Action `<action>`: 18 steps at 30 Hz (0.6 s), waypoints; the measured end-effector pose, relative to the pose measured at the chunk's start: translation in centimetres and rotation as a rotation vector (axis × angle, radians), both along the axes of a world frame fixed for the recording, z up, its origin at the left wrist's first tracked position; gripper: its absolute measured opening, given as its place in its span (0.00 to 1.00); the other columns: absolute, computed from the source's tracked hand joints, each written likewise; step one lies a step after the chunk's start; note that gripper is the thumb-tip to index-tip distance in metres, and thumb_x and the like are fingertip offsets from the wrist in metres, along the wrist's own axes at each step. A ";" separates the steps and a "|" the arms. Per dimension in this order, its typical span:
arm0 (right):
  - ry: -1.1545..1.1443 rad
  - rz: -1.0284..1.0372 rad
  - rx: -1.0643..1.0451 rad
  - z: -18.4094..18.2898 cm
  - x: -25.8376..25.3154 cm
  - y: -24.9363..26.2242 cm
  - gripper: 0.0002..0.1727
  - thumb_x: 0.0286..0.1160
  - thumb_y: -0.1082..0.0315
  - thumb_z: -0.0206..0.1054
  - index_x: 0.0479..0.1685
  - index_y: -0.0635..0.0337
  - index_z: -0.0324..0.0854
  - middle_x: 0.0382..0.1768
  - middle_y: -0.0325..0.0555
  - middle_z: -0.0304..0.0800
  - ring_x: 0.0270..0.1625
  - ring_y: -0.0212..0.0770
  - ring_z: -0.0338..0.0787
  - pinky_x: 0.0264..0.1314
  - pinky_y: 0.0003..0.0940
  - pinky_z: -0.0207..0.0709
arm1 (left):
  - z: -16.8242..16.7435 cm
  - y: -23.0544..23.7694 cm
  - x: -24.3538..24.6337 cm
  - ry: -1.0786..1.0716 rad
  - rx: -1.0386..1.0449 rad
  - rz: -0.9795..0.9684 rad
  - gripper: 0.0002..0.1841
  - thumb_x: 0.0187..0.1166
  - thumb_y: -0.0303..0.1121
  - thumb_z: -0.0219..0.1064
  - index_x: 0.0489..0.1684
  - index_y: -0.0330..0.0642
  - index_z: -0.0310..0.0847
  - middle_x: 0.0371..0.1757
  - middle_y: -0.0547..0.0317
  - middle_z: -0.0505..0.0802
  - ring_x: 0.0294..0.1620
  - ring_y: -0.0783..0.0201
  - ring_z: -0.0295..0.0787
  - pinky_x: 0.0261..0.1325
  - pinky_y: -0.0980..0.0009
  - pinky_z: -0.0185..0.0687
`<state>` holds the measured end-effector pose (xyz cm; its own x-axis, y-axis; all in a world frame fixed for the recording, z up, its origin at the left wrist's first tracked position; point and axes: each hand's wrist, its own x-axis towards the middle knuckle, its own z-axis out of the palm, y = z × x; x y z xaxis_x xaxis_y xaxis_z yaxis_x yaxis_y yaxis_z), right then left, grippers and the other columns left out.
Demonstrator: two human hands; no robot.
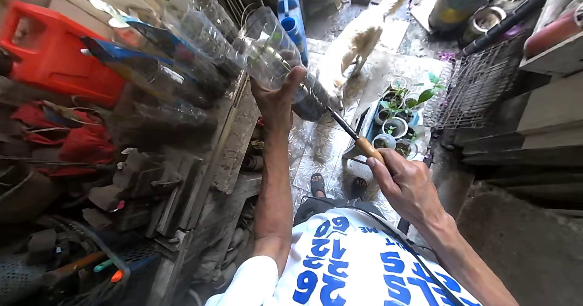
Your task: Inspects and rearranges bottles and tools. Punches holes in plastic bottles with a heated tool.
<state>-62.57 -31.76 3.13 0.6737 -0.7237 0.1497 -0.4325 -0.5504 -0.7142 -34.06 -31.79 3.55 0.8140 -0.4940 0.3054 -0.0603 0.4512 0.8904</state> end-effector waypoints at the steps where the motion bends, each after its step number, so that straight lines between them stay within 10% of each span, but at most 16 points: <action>1: -0.003 -0.002 0.000 0.1 -0.2 0.0 0.22 0.91 0.51 0.51 0.44 0.56 0.86 0.16 0.36 0.75 0.17 0.33 0.74 0.19 0.36 0.67 | 0.1 0.0 0.0 -0.005 0.015 0.001 0.51 0.52 0.40 0.90 0.75 0.30 0.57 0.58 0.44 0.88 0.59 0.54 0.91 0.64 0.53 0.91; 18: -0.058 0.015 0.050 0.3 0.1 -0.5 0.22 0.91 0.51 0.53 0.49 0.57 0.87 0.18 0.34 0.76 0.19 0.29 0.74 0.21 0.31 0.68 | -0.1 -0.1 0.2 -0.094 -0.020 -0.052 0.52 0.55 0.36 0.89 0.79 0.30 0.55 0.58 0.46 0.88 0.60 0.55 0.90 0.66 0.55 0.90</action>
